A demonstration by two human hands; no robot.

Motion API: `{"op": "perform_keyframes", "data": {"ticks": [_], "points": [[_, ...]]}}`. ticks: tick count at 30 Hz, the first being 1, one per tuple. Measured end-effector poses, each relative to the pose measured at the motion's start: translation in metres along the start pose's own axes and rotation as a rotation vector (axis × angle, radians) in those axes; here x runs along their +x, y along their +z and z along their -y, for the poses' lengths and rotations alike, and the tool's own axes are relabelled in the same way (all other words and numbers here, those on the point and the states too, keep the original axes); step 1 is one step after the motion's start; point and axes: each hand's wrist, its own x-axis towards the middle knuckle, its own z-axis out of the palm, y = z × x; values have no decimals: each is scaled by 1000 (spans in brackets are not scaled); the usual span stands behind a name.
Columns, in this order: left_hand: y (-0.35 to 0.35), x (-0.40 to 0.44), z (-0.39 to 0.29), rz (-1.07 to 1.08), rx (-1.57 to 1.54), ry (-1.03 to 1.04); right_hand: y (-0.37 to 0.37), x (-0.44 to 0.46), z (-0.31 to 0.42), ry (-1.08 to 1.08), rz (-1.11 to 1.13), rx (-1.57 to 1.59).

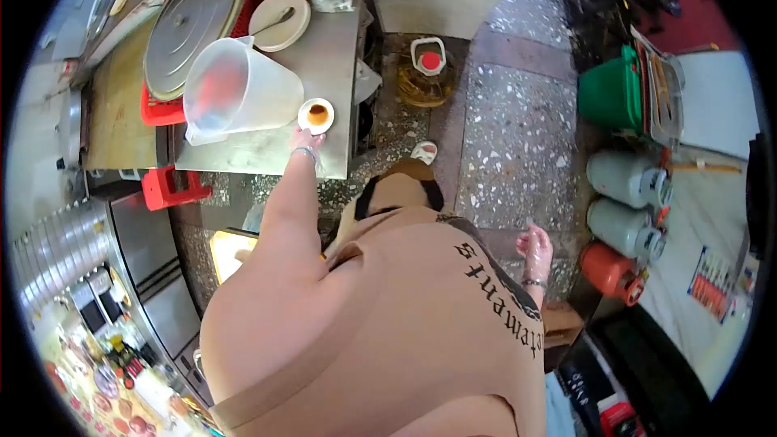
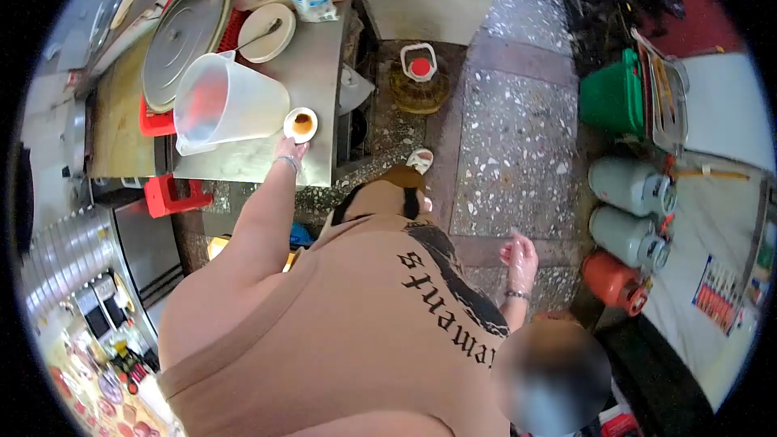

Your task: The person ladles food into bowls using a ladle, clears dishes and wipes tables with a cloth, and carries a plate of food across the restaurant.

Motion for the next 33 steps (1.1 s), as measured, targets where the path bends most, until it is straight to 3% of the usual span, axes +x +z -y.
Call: {"op": "perform_keyframes", "data": {"ticks": [3,4,5,7,9,12,13,16,18,20,22,24,25,27,29,31,33], "points": [[-14,27,7,-78,-290,4,-1,27,14,-38,55,-84],[-39,53,18,126,-833,-182,3,39,21,-25,99,-99],[-44,46,19,94,-888,-161,7,51,26,-6,144,-119],[-43,10,16,-299,-155,108,18,74,39,-34,290,-90],[-52,-20,0,-339,-412,50,40,98,60,-33,339,-195],[-86,-39,15,-440,-163,251,64,152,72,-90,533,-320],[-110,-12,35,-503,15,264,77,168,73,-106,565,-412],[-142,-30,-1,-566,168,245,102,199,63,-78,592,-518],[-157,-15,-30,-622,134,436,117,189,68,-80,619,-570],[-173,5,-71,-647,178,412,141,171,64,-70,642,-603],[-185,38,-115,-677,325,406,167,141,68,-52,715,-903],[-194,81,-149,-702,473,508,202,119,76,-219,845,-1275],[-197,99,-160,-711,533,591,220,115,62,-49,675,-1171],[-201,127,-189,-746,732,683,255,106,47,-201,857,-1168],[-209,145,-215,-408,813,448,319,53,53,-124,849,-1100],[-219,150,-218,-357,877,398,364,25,55,-27,842,-1036],[-230,164,-211,-349,805,274,391,14,52,-147,1017,-1181]]}}
